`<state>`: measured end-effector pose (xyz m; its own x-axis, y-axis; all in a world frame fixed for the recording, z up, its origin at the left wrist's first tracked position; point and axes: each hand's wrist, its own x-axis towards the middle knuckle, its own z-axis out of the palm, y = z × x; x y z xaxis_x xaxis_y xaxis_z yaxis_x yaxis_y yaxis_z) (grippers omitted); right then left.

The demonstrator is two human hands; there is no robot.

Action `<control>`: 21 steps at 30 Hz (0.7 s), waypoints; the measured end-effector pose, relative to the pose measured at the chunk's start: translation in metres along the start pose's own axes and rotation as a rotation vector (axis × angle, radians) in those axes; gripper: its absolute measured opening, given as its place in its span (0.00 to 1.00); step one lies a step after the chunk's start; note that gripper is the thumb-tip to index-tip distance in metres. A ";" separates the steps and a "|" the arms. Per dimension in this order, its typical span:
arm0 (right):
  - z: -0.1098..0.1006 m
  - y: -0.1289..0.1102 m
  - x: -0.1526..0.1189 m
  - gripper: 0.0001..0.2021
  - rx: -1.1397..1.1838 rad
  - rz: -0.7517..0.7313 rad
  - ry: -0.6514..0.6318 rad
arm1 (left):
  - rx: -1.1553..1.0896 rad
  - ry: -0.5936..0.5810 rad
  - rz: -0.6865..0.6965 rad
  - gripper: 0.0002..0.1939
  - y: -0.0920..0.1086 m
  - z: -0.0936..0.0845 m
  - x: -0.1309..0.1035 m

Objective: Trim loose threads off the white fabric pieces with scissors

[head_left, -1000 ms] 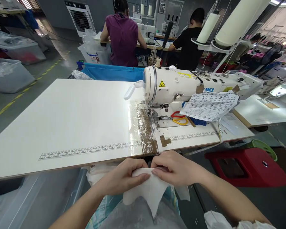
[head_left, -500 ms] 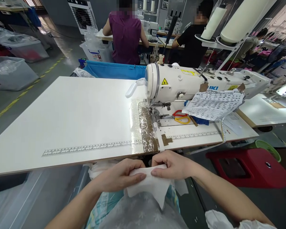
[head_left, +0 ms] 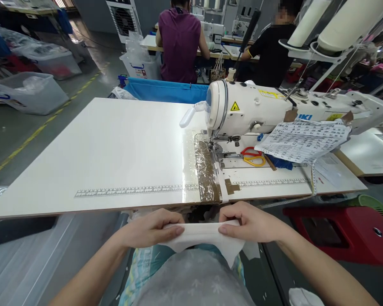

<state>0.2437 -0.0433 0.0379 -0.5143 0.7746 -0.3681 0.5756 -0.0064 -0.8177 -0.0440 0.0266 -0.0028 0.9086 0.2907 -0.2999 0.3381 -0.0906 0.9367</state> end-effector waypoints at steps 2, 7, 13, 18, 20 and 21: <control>-0.001 -0.002 -0.003 0.12 -0.015 0.013 0.003 | 0.001 0.002 -0.007 0.23 -0.003 -0.002 -0.001; -0.003 -0.004 -0.011 0.15 -0.049 0.032 0.023 | -0.008 0.040 -0.029 0.24 -0.009 -0.007 -0.006; -0.008 0.001 -0.023 0.18 -0.126 0.051 0.060 | -0.034 0.122 -0.026 0.23 -0.011 -0.010 -0.013; -0.010 0.008 -0.033 0.20 -0.188 0.068 0.093 | -0.029 0.202 -0.015 0.21 -0.015 -0.010 -0.016; -0.010 0.010 -0.035 0.20 -0.200 0.078 0.092 | -0.050 0.229 -0.023 0.22 -0.018 -0.009 -0.016; -0.010 0.012 -0.036 0.21 -0.204 0.083 0.091 | -0.071 0.245 -0.028 0.22 -0.020 -0.008 -0.016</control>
<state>0.2756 -0.0651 0.0461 -0.4058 0.8308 -0.3810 0.7346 0.0485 -0.6768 -0.0676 0.0314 -0.0147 0.8096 0.5155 -0.2808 0.3362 -0.0150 0.9417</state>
